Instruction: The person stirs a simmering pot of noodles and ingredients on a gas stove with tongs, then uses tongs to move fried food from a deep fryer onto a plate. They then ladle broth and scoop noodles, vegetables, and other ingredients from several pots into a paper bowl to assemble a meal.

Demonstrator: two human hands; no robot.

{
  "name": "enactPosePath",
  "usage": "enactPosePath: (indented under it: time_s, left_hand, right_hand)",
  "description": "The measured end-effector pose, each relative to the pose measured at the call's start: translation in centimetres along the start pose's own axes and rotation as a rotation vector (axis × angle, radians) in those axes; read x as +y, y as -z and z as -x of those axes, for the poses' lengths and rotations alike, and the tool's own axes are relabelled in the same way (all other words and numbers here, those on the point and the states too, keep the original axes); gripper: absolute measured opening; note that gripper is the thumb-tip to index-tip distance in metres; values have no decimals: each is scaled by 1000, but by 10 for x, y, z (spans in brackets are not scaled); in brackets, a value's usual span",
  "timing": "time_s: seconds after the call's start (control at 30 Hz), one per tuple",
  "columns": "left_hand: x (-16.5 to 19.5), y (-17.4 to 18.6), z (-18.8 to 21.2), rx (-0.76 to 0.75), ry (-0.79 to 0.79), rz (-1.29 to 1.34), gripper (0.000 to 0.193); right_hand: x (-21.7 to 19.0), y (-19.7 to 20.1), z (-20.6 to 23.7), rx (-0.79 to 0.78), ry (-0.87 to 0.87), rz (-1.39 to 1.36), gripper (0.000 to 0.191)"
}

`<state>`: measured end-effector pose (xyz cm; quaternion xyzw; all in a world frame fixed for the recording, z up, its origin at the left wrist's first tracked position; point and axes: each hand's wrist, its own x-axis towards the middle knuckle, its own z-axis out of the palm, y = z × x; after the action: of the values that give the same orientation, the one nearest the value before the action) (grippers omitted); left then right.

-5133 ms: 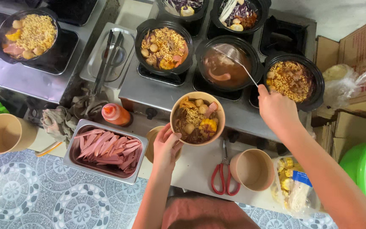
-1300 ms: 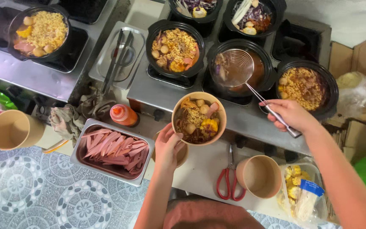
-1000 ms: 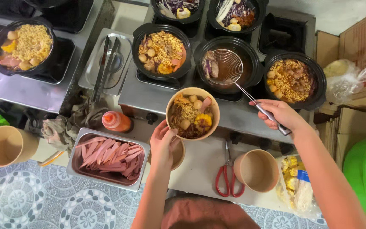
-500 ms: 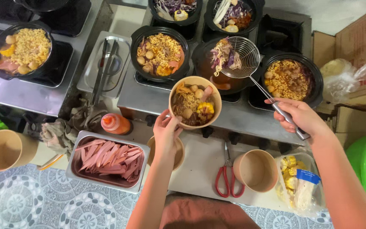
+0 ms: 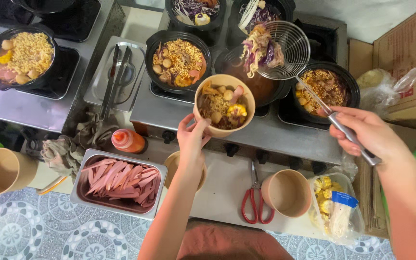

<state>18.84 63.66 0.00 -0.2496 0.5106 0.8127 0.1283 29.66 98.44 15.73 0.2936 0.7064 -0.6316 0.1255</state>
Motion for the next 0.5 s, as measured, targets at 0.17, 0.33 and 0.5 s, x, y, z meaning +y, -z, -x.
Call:
enactPosePath:
  time_s: [0.17, 0.33, 0.5]
  left_hand:
    - [8, -15, 0, 8, -21, -19, 82]
    - [18, -34, 3, 28, -11, -66, 90]
    - [26, -51, 12, 58, 31, -55, 93]
  right_hand:
    - [-10, 10, 15, 23, 14, 60, 40]
    - [-9, 25, 37, -66, 103, 41, 43]
    - [-4, 39, 58, -310, 244, -73, 46]
